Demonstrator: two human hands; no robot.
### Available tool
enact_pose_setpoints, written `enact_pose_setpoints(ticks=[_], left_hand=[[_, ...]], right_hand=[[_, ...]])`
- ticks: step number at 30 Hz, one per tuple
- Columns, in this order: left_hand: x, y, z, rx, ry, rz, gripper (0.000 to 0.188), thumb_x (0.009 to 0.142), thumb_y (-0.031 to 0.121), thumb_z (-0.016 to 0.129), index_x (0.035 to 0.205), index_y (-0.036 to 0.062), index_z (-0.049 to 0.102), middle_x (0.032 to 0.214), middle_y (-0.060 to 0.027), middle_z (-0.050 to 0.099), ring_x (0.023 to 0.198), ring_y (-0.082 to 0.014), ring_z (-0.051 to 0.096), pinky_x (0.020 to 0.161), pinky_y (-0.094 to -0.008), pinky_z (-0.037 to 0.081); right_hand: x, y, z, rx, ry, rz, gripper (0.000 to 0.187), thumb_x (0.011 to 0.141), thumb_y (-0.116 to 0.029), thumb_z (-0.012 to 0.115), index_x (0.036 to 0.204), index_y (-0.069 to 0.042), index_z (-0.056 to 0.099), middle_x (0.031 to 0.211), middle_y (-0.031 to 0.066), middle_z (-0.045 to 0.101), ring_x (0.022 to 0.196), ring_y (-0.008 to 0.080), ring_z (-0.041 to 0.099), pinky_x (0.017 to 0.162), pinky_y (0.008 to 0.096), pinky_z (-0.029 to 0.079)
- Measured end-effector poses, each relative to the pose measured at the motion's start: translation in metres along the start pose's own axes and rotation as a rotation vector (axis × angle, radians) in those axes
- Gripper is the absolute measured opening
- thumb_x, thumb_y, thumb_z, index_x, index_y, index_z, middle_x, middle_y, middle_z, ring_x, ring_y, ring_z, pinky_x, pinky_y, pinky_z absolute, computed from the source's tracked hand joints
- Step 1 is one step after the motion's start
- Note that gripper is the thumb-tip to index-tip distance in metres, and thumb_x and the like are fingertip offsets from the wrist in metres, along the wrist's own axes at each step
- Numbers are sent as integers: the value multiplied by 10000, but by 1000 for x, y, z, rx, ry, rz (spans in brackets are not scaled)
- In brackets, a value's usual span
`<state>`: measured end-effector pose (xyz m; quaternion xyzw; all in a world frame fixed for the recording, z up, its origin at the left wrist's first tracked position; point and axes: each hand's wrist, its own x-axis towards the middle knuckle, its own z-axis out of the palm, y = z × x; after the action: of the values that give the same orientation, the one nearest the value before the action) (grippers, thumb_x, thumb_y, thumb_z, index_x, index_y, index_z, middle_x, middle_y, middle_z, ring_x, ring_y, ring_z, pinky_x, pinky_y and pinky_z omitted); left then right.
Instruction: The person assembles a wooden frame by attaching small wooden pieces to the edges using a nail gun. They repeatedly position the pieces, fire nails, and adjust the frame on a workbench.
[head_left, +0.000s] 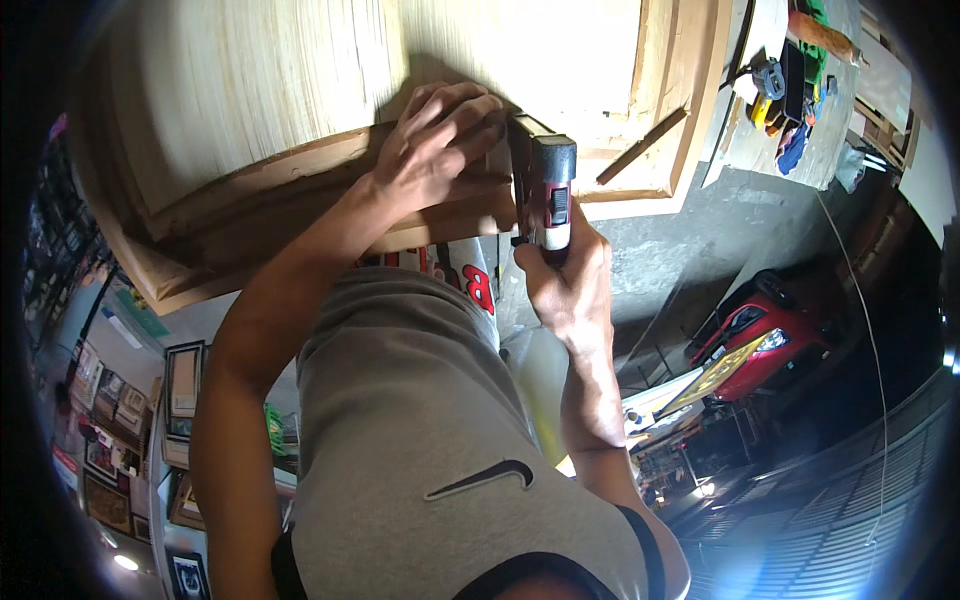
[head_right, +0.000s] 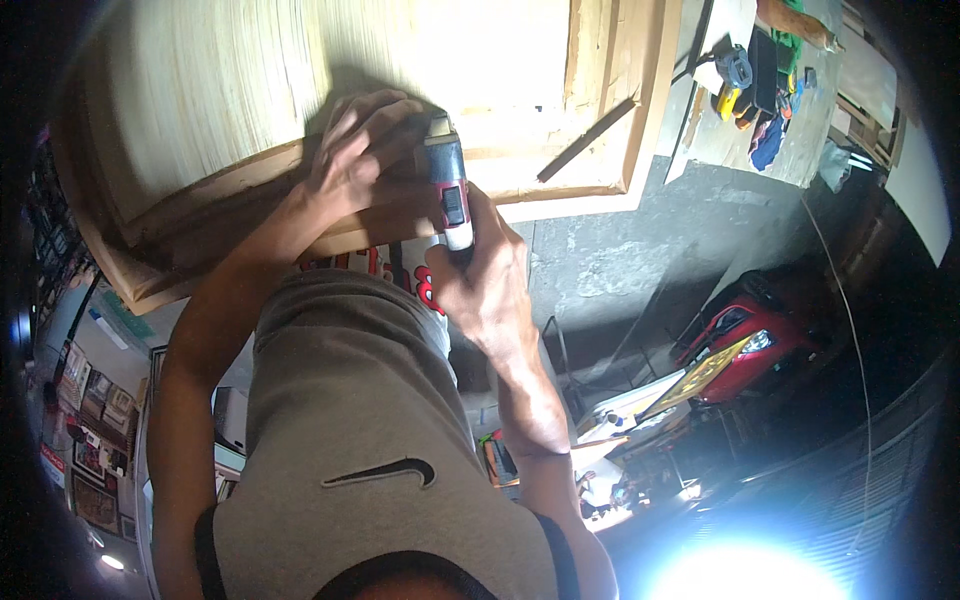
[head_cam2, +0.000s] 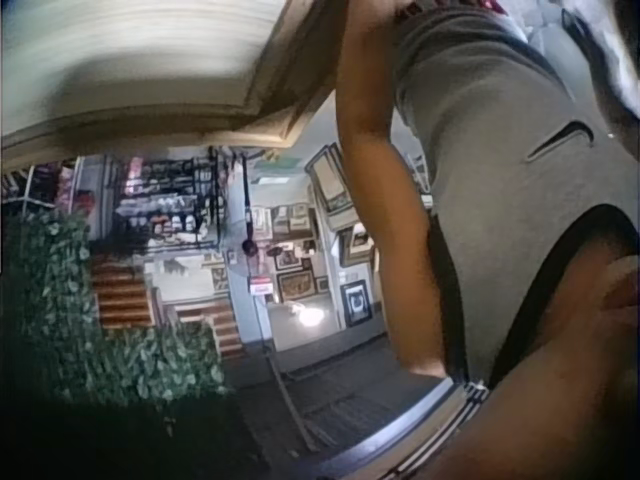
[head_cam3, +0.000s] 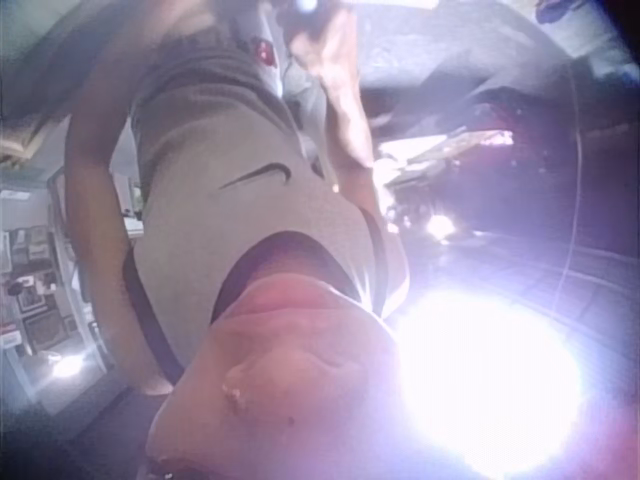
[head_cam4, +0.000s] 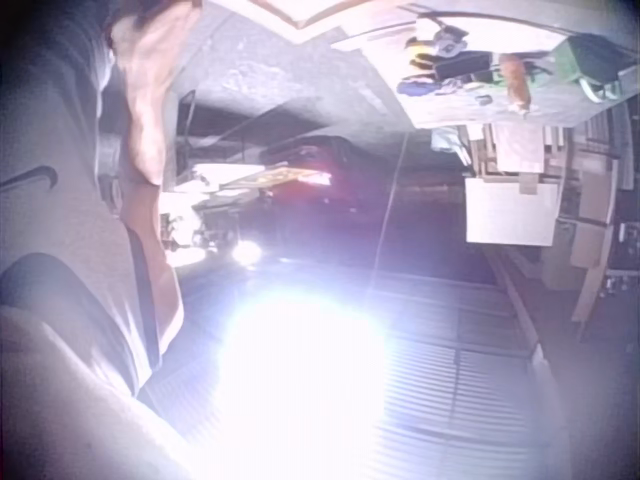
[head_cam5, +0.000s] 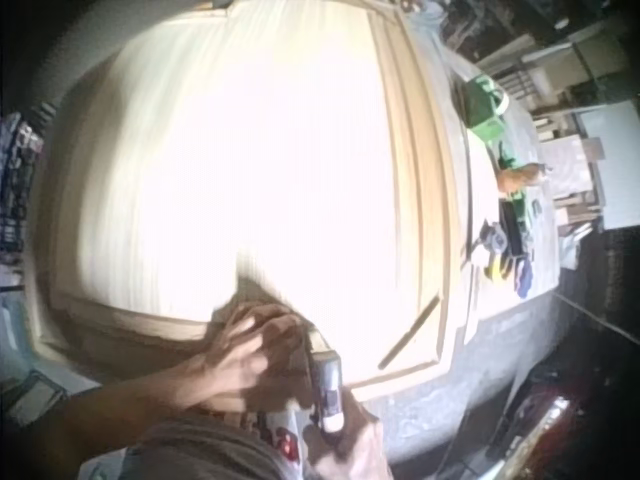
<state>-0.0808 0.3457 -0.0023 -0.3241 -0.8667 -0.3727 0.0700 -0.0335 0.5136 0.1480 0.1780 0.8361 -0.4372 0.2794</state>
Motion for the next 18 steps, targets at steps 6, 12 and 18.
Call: enact_pose_setpoints(ticks=[6, 12, 18], left_hand=[[1, -1, -5, -16, -37, 3, 534, 660, 449, 777, 1037, 81, 692, 1172, -41, 627, 1163, -229, 543, 988, -421, 421], [3, -6, -2, -12, -23, 12, 509, 645, 407, 788, 1023, 80, 694, 1161, -34, 639, 1175, -222, 544, 986, -418, 424], [0, -8, -1, -17, -49, 15, 520, 638, 394, 785, 1043, 80, 696, 1180, -33, 636, 1189, -225, 537, 994, -420, 415]], right_hand=[[1, -7, 8, 29, 56, 16, 376, 771, 22, 570, 1146, 16, 552, 834, 159, 671, 717, 224, 657, 666, 337, 513], [5, -4, 12, -8, 65, 48, 361, 792, 16, 580, 1147, 12, 515, 824, 190, 698, 698, 252, 711, 636, 353, 536], [7, -7, 13, 33, 100, 89, 318, 770, 13, 574, 1086, 8, 543, 734, 141, 656, 628, 185, 642, 592, 322, 506]])
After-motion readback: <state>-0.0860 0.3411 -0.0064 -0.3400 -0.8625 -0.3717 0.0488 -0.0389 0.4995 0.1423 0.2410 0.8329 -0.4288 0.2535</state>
